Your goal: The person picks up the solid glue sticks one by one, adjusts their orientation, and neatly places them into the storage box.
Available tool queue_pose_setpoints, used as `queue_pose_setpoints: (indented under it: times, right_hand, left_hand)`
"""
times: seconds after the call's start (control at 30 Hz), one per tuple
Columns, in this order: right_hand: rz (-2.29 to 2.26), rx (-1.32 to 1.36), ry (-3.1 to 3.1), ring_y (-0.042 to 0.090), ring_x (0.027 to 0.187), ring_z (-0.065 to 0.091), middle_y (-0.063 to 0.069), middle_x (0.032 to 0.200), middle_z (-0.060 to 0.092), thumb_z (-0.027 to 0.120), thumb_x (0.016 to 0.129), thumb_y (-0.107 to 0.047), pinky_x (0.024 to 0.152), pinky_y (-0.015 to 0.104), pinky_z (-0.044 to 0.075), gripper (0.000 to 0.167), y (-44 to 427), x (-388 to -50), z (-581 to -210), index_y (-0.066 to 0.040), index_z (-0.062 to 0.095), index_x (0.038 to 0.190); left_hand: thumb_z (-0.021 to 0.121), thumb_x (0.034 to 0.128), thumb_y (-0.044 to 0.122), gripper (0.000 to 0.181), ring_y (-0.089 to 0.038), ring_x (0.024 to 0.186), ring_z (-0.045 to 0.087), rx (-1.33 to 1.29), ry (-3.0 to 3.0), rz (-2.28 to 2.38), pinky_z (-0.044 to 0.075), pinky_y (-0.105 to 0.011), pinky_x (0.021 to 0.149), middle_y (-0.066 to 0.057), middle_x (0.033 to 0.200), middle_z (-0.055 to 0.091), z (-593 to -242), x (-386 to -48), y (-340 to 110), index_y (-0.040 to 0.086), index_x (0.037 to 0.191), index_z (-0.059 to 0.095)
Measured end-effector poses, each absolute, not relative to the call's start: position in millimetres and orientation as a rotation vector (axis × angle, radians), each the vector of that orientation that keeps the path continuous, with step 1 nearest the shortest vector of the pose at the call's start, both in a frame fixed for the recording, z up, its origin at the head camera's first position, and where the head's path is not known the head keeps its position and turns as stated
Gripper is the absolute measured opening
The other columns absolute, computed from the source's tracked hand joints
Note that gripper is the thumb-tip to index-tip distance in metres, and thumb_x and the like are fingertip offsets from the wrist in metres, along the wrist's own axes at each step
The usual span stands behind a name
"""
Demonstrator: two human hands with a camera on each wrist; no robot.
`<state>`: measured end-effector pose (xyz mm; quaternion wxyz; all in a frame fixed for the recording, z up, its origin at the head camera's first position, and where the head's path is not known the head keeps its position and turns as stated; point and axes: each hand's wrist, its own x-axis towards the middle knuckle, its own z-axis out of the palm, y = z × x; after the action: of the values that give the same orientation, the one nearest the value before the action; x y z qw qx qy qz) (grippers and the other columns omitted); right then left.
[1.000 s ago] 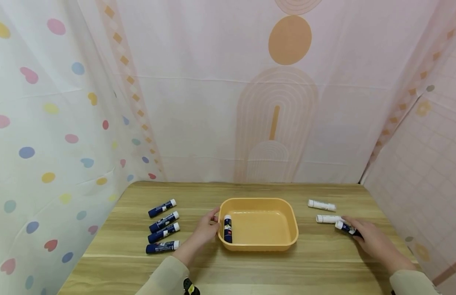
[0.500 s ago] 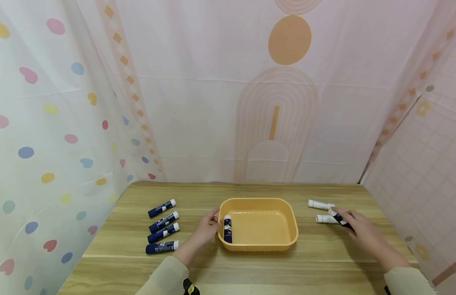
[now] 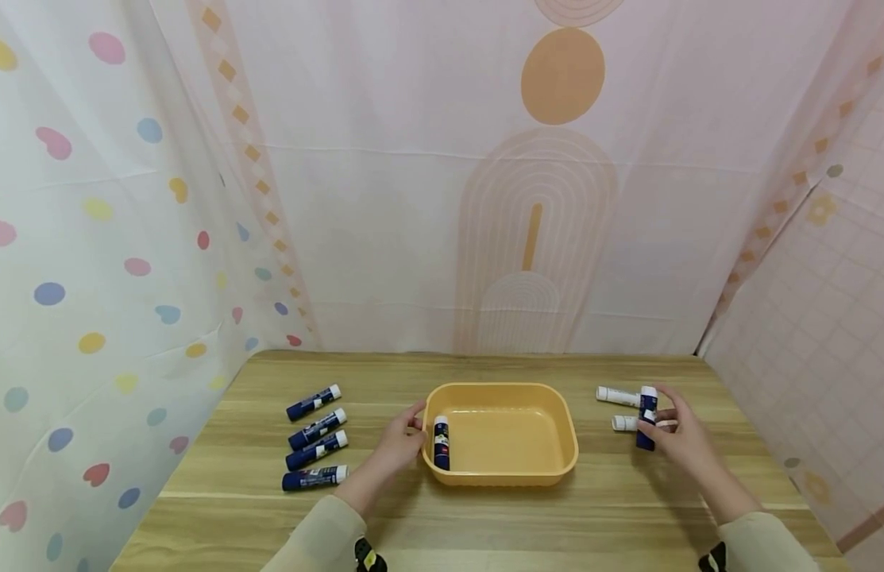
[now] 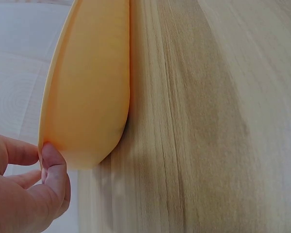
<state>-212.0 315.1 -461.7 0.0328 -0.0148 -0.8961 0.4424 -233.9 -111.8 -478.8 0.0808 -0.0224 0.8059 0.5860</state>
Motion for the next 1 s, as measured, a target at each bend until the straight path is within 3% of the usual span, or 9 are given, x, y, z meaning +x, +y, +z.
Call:
queue_pose_setpoints:
  times: [0.13,0.37,0.47,0.67,1.0]
  right_hand:
    - [1.437,-0.107,-2.739,0.012,0.081,0.059,0.025,0.108,0.053,0.063,0.091,-0.018,0.061,0.029,0.054,0.075,305,-214,-459,-0.001,0.018,0.147]
    - [1.416,-0.06,-2.703,0.027,0.091,0.059,0.026,0.113,0.052,0.065,0.089,-0.014,0.065,0.026,0.052,0.07,267,-219,-444,-0.007,0.025,0.147]
    - [1.4,-0.023,-2.676,0.026,0.092,0.058,0.024,0.112,0.054,0.066,0.088,-0.011,0.065,0.022,0.05,0.068,246,-223,-440,-0.01,0.029,0.145]
    - [1.472,0.083,-2.576,0.019,0.081,0.058,0.02,0.104,0.058,0.071,0.082,-0.004,0.061,0.022,0.05,0.067,199,-227,-444,-0.012,0.038,0.139]
    - [1.553,0.215,-2.507,0.017,0.072,0.055,0.015,0.096,0.056,0.074,0.078,0.0,0.054,0.022,0.048,0.065,136,-231,-462,-0.014,0.043,0.133]
  left_hand:
    - [0.048,0.0882,-0.007,0.056,-0.018,0.08,0.05,-0.061,2.404,1.754,0.048,-0.03,0.063,-0.013,0.101,0.046,-479,-234,-112,0.001,0.142,0.038]
    - [0.048,0.0877,-0.008,0.056,-0.016,0.075,0.048,-0.051,2.392,1.784,0.046,-0.027,0.06,-0.013,0.1,0.046,-480,-234,-113,-0.001,0.142,0.037]
    - [0.047,0.0875,-0.009,0.056,-0.015,0.074,0.047,-0.048,2.384,1.793,0.045,-0.027,0.059,-0.014,0.1,0.046,-481,-234,-113,-0.001,0.142,0.037]
    - [0.048,0.0874,-0.008,0.057,-0.016,0.077,0.048,-0.062,2.395,1.771,0.047,-0.027,0.061,-0.014,0.102,0.046,-481,-235,-113,0.001,0.143,0.037]
    - [0.049,0.0877,-0.007,0.056,-0.015,0.075,0.048,-0.059,2.412,1.758,0.046,-0.027,0.06,-0.014,0.103,0.046,-481,-234,-114,0.001,0.142,0.038]
